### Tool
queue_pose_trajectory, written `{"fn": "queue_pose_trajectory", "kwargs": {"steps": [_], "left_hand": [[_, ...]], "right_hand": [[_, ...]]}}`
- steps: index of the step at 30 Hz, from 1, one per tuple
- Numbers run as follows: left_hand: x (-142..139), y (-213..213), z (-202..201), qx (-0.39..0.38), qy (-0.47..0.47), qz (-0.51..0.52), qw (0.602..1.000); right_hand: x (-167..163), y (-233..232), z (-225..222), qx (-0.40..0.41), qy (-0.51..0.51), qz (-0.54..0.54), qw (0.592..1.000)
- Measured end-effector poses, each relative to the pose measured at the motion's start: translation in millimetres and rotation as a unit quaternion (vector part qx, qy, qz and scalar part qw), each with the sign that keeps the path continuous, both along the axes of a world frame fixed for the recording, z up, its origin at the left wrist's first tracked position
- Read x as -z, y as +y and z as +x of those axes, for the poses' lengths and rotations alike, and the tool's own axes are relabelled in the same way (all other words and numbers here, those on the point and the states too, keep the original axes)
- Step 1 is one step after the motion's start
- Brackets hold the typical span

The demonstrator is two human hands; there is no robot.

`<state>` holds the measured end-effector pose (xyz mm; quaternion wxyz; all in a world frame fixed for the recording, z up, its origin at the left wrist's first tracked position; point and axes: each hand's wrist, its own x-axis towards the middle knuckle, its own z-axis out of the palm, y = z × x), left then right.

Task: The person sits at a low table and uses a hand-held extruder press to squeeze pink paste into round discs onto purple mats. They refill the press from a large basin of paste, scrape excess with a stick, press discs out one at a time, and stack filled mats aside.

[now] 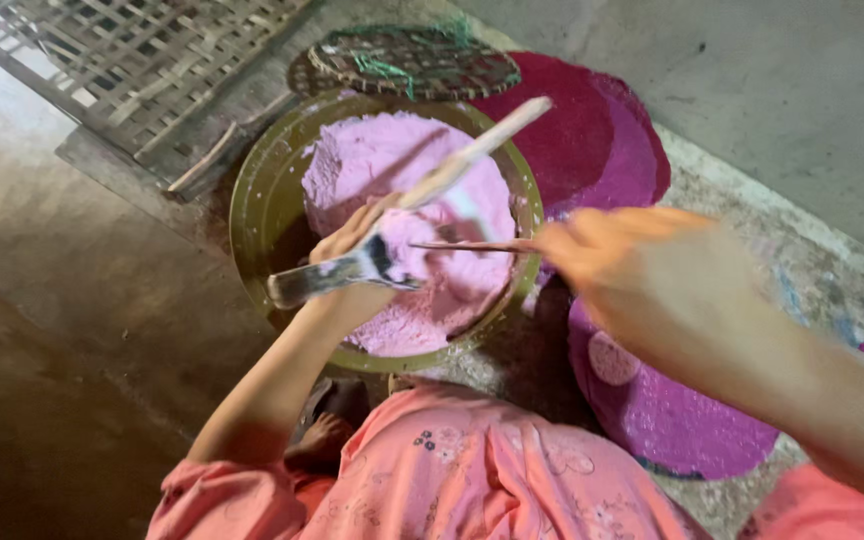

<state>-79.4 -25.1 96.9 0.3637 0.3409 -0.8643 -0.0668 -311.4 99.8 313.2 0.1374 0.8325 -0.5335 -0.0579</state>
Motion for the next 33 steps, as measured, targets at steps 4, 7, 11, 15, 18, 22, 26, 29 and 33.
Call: {"fn": "queue_pose_trajectory", "kwargs": {"steps": [4, 7, 11, 15, 18, 22, 26, 29, 33], "left_hand": [[0, 8, -23, 0.051, 0.015, 0.084, 0.995], [-9, 15, -31, 0.046, 0.011, 0.043, 0.998], [-31, 3, -17, -0.032, -0.072, 0.237, 0.968], [-33, 1, -13, -0.021, 0.174, -0.031, 0.984], [-22, -3, -24, -0.074, 0.121, -0.044, 0.989], [-14, -22, -18, -0.131, 0.043, -0.039, 0.990], [-15, -20, -14, -0.107, 0.051, -0.034, 0.992], [-12, -10, -27, -0.104, 0.025, -0.020, 0.994], [-4, -15, -35, -0.141, -0.038, -0.028, 0.989]], "right_hand": [[79, -10, 19, -0.049, 0.078, -0.040, 0.995], [94, -6, 19, -0.057, 0.065, -0.016, 0.996], [39, 17, -3, 0.058, -0.112, 0.019, 0.992], [52, 6, 0, 0.055, -0.354, -0.029, 0.933], [127, -4, 15, 0.074, -0.468, 0.015, 0.880], [187, 13, 12, 0.021, -0.571, 0.077, 0.817], [177, 5, -21, 0.196, -0.576, 0.201, 0.768], [178, -16, -22, 0.186, -0.585, 0.130, 0.779], [205, -17, 3, 0.202, -0.560, 0.104, 0.796]]}}
